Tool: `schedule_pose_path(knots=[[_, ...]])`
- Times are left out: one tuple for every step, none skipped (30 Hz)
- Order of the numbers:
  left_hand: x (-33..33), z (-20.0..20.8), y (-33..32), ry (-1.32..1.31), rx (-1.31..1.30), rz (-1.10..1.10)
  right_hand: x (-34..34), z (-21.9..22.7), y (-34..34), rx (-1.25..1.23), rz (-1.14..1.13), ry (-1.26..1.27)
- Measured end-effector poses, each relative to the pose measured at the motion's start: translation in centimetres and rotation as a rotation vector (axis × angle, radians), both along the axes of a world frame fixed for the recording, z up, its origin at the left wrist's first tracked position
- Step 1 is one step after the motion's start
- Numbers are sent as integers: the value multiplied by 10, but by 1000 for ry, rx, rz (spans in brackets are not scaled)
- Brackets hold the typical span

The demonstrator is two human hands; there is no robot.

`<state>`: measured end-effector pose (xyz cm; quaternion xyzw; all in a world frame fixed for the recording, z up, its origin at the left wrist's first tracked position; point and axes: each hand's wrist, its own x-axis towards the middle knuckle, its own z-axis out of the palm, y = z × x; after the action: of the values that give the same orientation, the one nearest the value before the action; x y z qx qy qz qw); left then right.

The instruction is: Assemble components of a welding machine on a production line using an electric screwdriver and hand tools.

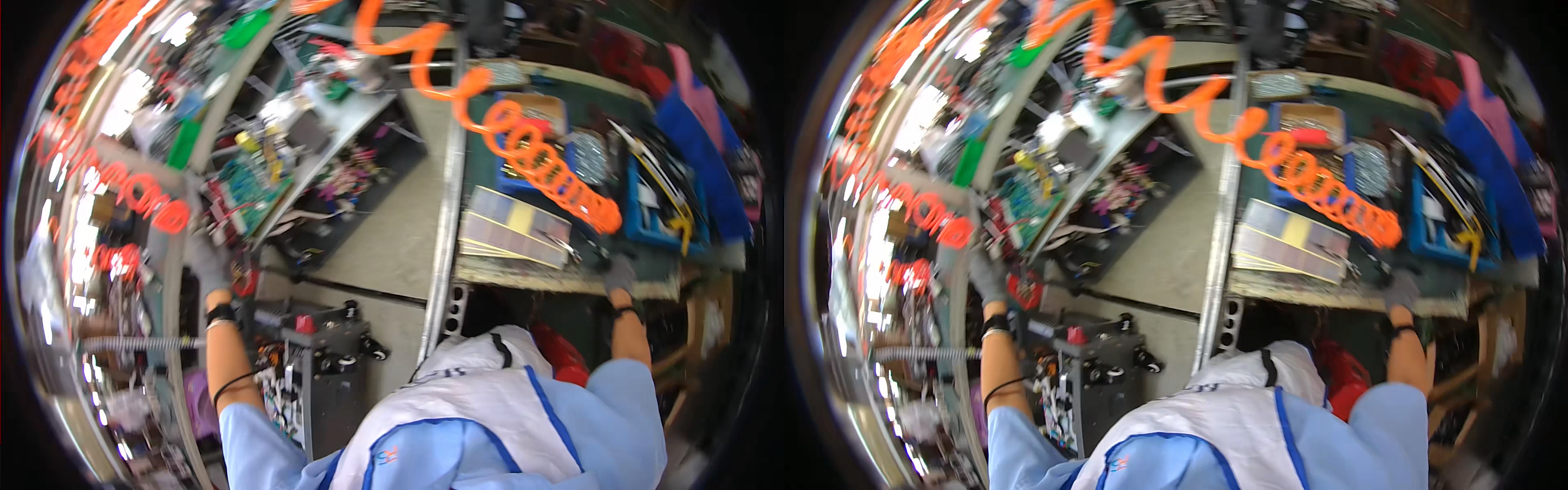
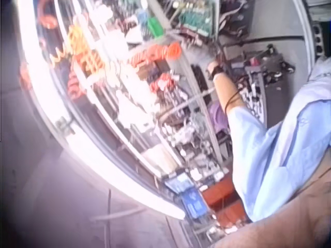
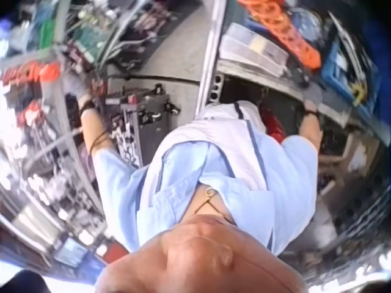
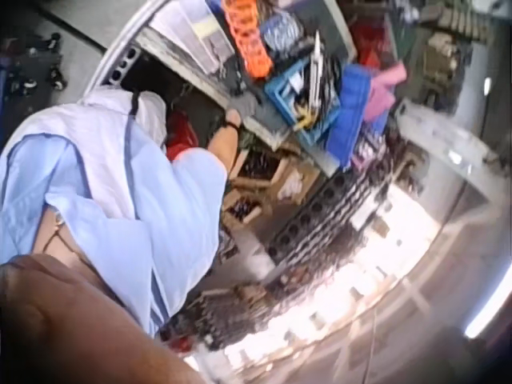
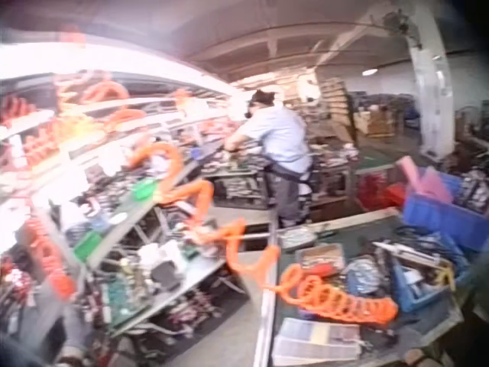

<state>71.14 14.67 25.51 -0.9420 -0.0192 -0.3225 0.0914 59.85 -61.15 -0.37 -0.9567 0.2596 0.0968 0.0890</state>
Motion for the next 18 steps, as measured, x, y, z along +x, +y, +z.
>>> schedule_pose_path(knots=[[-4,7,-6,-9,-25,-86,-6,0,1,50,33,-193],[-8,13,-15,12,-68,-189,-13,2,-1,108,53,-262],[-15,22,-22,81,-179,-117,-20,3,1,135,138,-366],[-23,32,-30,219,-367,-27,-27,7,2,127,145,-457],[-31,39,-41,227,-289,56,-37,13,5,191,230,-422],[-44,43,-56,109,-179,-34,-45,22,12,216,192,-350],[-57,46,-71,23,-210,-102,-51,31,27,392,259,-400],[-71,44,-88,-42,-239,-140,-47,41,46,542,184,-381],[-84,36,-109,-38,-462,-180,-35,54,69,756,232,-351],[-97,24,-130,-37,-687,-182,-24,69,95,958,202,-292],[-104,9,-151,38,-645,-221,-3,83,127,1108,185,-206],[-119,-9,-178,147,-828,-215,15,99,162,1195,97,-140],[-121,-26,-201,342,-974,-240,29,116,193,1453,53,-61],[-119,-44,-222,423,-888,-219,48,131,227,1548,75,5],[-117,-58,-240,431,-965,-222,60,144,257,1764,74,57],[-117,-69,-251,533,-1050,-208,74,157,283,1815,77,145],[-117,-79,-259,575,-1238,-212,86,169,302,1812,167,207],[-117,-87,-266,706,-1454,-204,95,175,321,1868,221,289]])
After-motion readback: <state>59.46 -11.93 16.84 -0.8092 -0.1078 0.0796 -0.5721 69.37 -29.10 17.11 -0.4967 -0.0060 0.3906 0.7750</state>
